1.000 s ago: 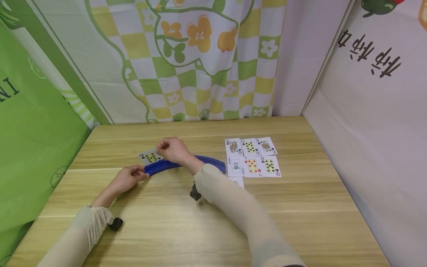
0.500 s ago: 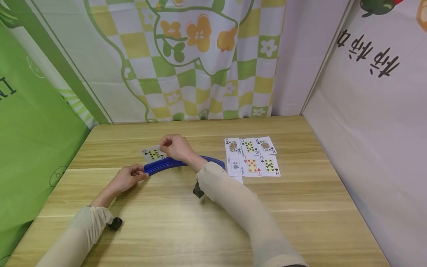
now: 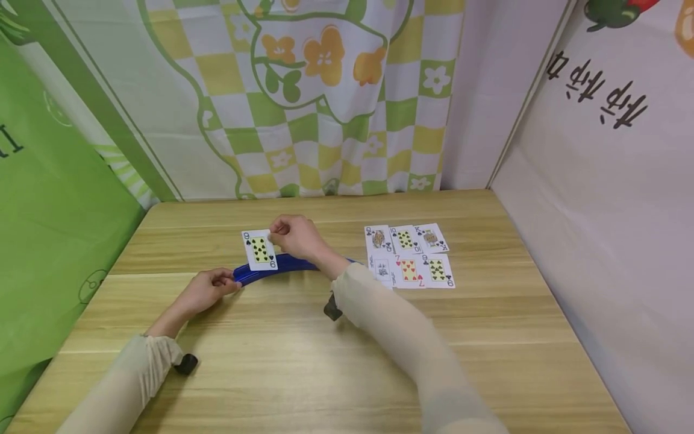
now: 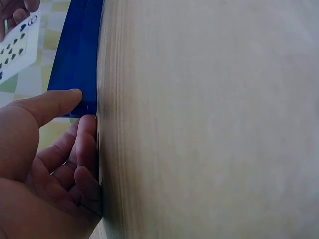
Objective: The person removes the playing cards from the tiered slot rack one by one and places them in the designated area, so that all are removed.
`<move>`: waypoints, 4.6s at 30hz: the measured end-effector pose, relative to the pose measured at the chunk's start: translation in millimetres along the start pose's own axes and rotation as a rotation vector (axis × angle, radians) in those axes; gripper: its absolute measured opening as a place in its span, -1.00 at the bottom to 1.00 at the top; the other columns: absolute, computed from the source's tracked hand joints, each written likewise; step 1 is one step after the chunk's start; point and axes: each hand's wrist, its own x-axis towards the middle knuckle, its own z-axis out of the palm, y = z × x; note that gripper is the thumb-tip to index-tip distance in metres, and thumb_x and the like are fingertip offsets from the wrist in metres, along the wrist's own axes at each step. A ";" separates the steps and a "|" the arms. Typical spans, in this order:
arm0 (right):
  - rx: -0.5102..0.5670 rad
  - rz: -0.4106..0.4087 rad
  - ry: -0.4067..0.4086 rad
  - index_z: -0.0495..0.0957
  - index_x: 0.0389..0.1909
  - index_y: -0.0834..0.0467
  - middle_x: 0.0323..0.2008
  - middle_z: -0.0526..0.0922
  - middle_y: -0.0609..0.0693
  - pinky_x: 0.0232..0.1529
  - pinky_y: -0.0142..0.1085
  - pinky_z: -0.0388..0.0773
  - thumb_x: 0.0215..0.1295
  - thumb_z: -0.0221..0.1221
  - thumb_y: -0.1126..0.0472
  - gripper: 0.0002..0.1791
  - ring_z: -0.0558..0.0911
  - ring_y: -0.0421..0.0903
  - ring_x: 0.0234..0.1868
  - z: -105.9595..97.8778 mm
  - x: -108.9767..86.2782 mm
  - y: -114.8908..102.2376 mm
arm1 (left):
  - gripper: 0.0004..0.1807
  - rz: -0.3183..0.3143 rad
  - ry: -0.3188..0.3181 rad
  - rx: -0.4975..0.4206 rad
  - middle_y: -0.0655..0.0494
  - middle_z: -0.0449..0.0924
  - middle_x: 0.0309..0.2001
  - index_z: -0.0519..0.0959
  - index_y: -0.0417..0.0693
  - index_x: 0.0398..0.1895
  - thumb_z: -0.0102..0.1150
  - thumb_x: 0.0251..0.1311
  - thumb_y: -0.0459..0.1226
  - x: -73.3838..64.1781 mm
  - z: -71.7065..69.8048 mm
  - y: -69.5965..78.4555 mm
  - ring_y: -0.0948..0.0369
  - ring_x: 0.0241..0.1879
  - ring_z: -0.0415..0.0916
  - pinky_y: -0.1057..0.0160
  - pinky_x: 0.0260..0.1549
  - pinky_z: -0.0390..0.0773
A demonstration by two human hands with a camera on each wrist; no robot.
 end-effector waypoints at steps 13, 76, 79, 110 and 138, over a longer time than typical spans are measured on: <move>0.027 0.029 -0.007 0.60 -0.11 0.16 -0.26 0.76 0.13 -0.42 -0.35 0.51 0.39 0.18 0.17 -0.84 0.62 -0.10 -0.47 -23.4 -18.8 5.2 | -0.59 0.016 -0.004 0.015 0.01 0.66 -0.30 0.59 -0.29 -0.01 0.32 0.25 -0.14 -0.5 0.6 -2.0 0.24 -0.38 0.47 0.36 -0.44 0.44; -0.098 0.254 0.077 0.56 -0.03 0.18 -0.26 0.74 0.11 -0.45 -0.31 0.44 0.41 0.12 0.10 -0.74 0.66 0.16 -0.26 -123.9 -101.3 63.2 | -0.64 0.163 0.049 0.061 0.01 0.69 -0.19 0.61 -0.16 0.09 0.25 0.33 -0.15 -15.3 -30.5 32.1 0.09 -0.14 0.60 0.23 -0.22 0.54; -0.108 0.259 0.080 0.56 -0.03 0.18 -0.27 0.74 0.11 -0.42 -0.31 0.45 0.41 0.10 0.11 -0.74 0.66 0.12 -0.29 -128.7 -106.9 69.2 | -0.64 0.168 0.044 0.064 0.02 0.69 -0.19 0.61 -0.15 0.10 0.24 0.33 -0.15 -15.0 -33.0 34.2 0.08 -0.12 0.60 0.21 -0.21 0.54; -0.133 0.382 0.074 0.56 0.01 0.34 -0.29 0.72 0.12 -0.27 -0.25 0.55 0.37 0.13 0.17 -0.66 0.64 -0.03 -0.31 -160.9 -180.9 110.8 | -0.73 0.222 0.047 0.124 0.04 0.71 -0.19 0.63 -0.07 0.03 0.23 0.34 -0.19 -14.2 -45.8 47.7 0.07 -0.12 0.62 0.20 -0.24 0.53; -0.235 0.463 -0.024 0.67 -0.19 0.28 -0.36 0.73 0.04 -0.34 -0.28 0.55 0.32 0.16 0.22 -0.78 0.62 -0.12 -0.38 -160.3 -204.9 146.0 | -0.68 0.246 0.034 0.227 -0.04 0.70 -0.12 0.61 -0.10 0.07 0.20 0.35 -0.15 1.1 -62.1 79.2 0.02 -0.07 0.63 0.03 -0.14 0.57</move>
